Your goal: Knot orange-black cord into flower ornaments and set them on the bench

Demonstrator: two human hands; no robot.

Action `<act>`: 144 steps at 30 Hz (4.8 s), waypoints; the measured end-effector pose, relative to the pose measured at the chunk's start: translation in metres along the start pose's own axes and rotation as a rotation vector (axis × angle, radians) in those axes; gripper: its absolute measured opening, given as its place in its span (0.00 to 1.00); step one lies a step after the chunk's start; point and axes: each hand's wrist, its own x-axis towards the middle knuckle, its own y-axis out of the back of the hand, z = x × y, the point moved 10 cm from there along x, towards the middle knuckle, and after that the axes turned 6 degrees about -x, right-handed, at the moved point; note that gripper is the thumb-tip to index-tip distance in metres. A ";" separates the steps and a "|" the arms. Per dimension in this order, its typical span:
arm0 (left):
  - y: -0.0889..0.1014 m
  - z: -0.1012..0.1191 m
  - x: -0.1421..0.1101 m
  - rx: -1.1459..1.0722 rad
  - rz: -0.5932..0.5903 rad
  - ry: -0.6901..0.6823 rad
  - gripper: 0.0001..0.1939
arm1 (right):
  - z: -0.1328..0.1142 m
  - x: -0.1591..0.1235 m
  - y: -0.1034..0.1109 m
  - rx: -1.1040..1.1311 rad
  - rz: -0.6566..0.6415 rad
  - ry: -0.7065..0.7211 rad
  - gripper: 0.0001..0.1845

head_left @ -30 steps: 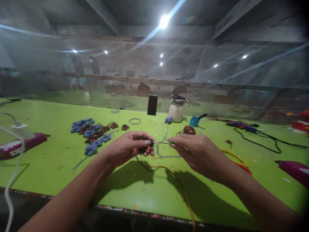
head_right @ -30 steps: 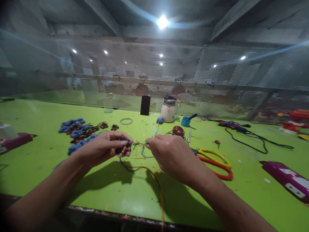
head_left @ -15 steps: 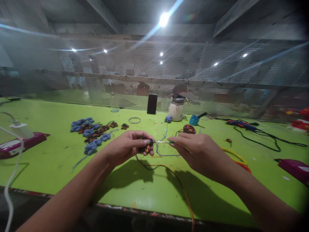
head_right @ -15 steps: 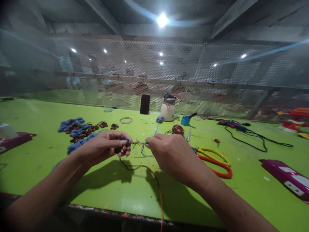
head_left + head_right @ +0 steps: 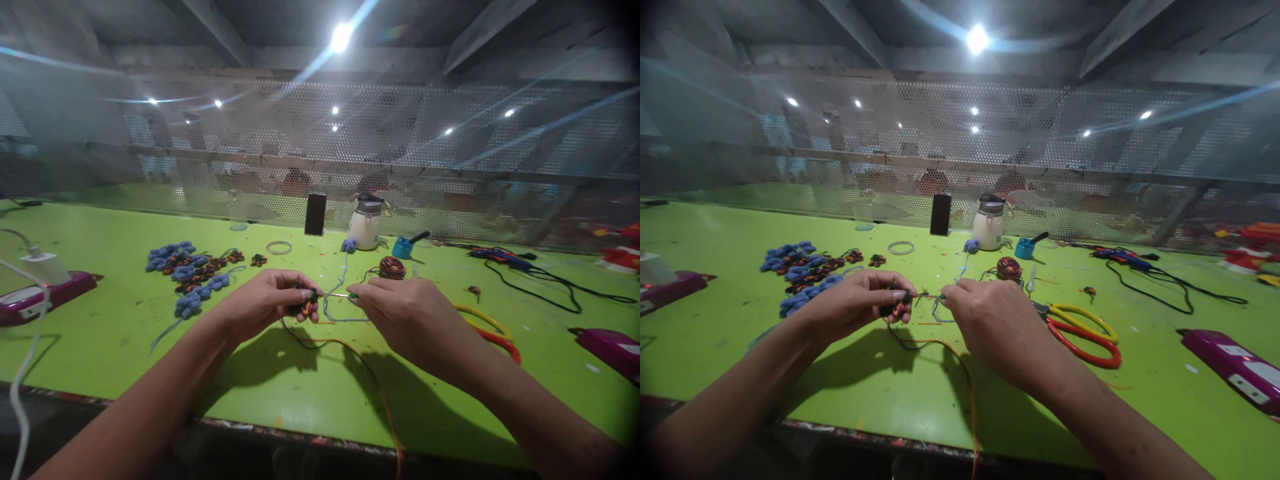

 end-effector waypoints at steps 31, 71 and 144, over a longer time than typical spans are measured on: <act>-0.007 0.004 -0.003 -0.070 -0.043 0.020 0.05 | 0.017 0.002 -0.062 1.035 -0.301 -0.275 0.20; 0.040 0.031 -0.005 0.526 0.166 -0.109 0.12 | 0.001 0.008 -0.031 0.658 -0.003 -0.015 0.16; -0.016 0.027 -0.007 0.123 -0.062 -0.280 0.09 | 0.024 0.003 -0.059 1.315 -0.103 -0.307 0.16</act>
